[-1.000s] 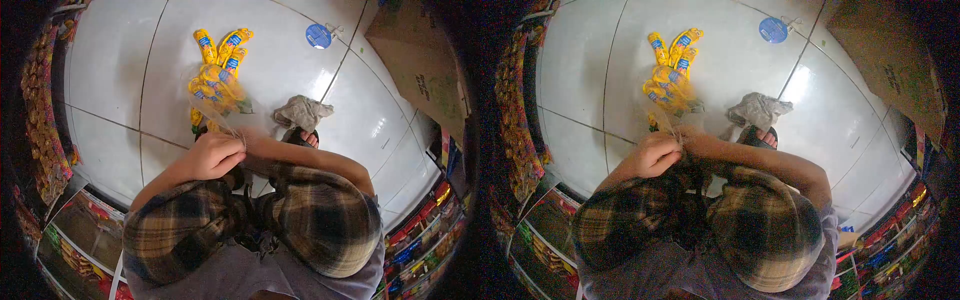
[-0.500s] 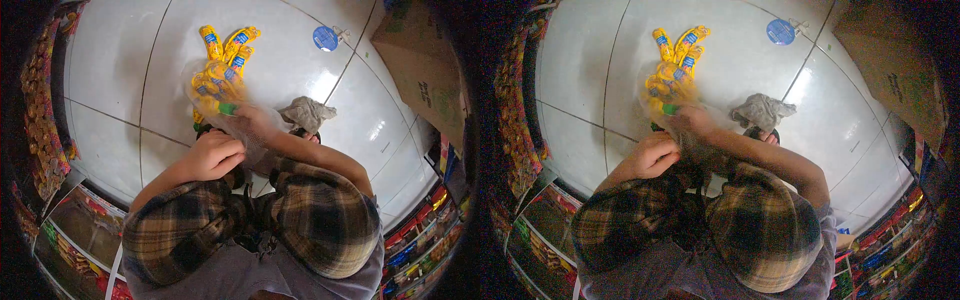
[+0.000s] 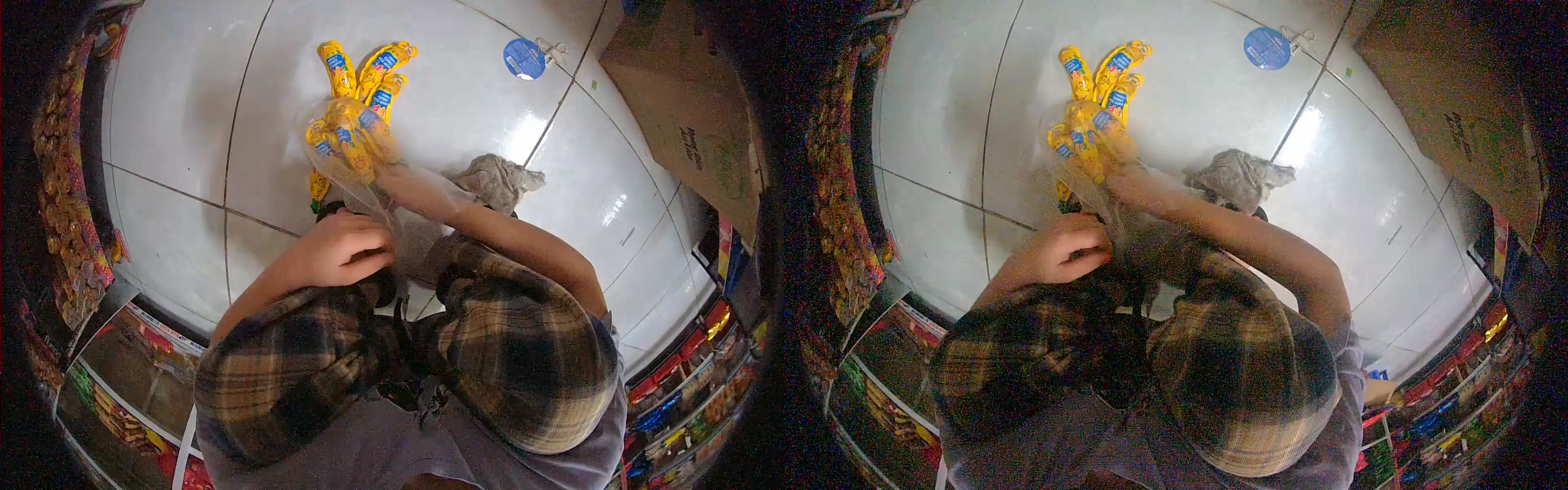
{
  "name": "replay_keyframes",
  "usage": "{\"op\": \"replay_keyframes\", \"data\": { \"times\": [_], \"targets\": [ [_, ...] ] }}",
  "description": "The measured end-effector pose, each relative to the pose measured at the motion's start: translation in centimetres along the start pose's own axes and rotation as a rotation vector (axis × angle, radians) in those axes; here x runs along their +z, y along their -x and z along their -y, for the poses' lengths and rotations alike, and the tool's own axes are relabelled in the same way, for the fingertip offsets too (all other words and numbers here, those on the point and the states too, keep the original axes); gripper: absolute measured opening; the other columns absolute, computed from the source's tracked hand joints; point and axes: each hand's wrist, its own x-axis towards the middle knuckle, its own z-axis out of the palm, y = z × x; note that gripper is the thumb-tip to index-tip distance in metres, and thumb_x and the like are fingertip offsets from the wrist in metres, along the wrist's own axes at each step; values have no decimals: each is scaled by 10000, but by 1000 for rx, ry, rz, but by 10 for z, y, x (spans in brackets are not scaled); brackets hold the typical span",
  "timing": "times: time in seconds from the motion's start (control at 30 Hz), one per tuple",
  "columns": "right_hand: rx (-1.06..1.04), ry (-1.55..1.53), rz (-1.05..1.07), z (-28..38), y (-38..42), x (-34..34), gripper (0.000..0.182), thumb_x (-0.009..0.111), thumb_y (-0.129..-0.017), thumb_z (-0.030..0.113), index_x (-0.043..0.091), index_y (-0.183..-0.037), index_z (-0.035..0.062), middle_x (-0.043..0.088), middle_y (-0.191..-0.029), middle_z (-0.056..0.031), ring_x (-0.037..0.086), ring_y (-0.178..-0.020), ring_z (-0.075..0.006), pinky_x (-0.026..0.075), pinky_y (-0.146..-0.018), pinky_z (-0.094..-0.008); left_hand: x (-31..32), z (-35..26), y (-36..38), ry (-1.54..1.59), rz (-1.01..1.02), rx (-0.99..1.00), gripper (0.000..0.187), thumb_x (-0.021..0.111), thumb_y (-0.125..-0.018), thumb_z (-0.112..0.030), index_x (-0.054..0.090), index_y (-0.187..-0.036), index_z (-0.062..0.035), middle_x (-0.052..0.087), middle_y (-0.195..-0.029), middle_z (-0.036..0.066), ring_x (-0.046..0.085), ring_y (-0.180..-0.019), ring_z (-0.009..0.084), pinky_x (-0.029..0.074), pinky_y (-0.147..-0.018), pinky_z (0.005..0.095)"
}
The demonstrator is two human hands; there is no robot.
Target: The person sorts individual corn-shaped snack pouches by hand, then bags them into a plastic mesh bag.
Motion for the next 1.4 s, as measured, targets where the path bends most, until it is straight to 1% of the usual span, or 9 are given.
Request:
{"op": "replay_keyframes", "data": {
  "times": [0.17,0.3,0.43,0.5,0.73,0.8,1.0,1.1,1.4],
  "targets": [
    [282,-711,-254,-3,2,20,238,480,-691,77,463,-914,-6,472,-648,-67,482,-634,-156,401,-545,-268,-25,36,25,296,157,-358,179,561,-717,-191,520,-687,-19,520,-623,77,527,-603,166,396,-548,266],
    [508,-1411,-272,2,13,14,280,508,-701,85,462,-976,63,482,-694,-35,459,-611,-116,385,-512,-216,-8,87,43,-136,-262,-807,298,548,-703,-300,495,-772,-15,543,-655,125,541,-623,231,408,-538,319],
    [262,-461,-316,0,25,6,322,512,-725,114,428,-1033,71,500,-819,-54,464,-607,-134,393,-514,-240,7,117,43,-662,-178,-882,427,552,-657,-394,454,-831,-17,554,-661,157,546,-656,311,426,-576,398],
    [497,-2062,-406,9,28,7,338,502,-750,117,393,-1065,56,483,-928,-77,488,-680,-176,427,-580,-294,6,121,38,-666,-174,-913,421,557,-653,-386,455,-831,-18,554,-664,162,546,-664,318,428,-598,400],
    [512,-1565,-270,3,75,0,316,462,-785,119,399,-1081,29,468,-1039,-81,492,-856,-217,421,-738,-349,-7,137,54,-338,-314,-809,352,567,-636,-316,504,-792,-6,563,-660,152,556,-581,275,437,-539,388],
    [80,-643,-165,-2,91,-8,270,436,-797,187,459,-996,5,538,-947,-102,535,-741,-217,422,-608,-345,-13,138,65,-187,-427,-803,316,560,-650,-295,514,-774,-9,558,-643,125,546,-554,225,434,-509,351],
    [400,-336,59,34,111,-94,226,466,-783,161,496,-926,-12,564,-815,-74,527,-695,-179,410,-625,-316,-58,82,64,502,-630,-867,227,534,-712,-229,509,-823,-33,532,-626,42,497,-538,72,389,-453,193],
    [220,-511,-349,53,92,-93,253,515,-763,152,454,-957,1,547,-813,-81,521,-690,-157,423,-628,-290,-43,47,28,609,-589,-674,266,544,-728,-231,473,-899,-40,534,-682,29,489,-548,53,371,-439,170],
    [132,-1259,-281,46,80,-54,378,536,-729,5,328,-1039,59,456,-1001,-90,481,-857,-148,424,-738,-268,16,5,-38,778,-307,-339,155,561,-746,-102,506,-850,-2,495,-698,-38,421,-594,8,341,-489,148]
  ]
}}
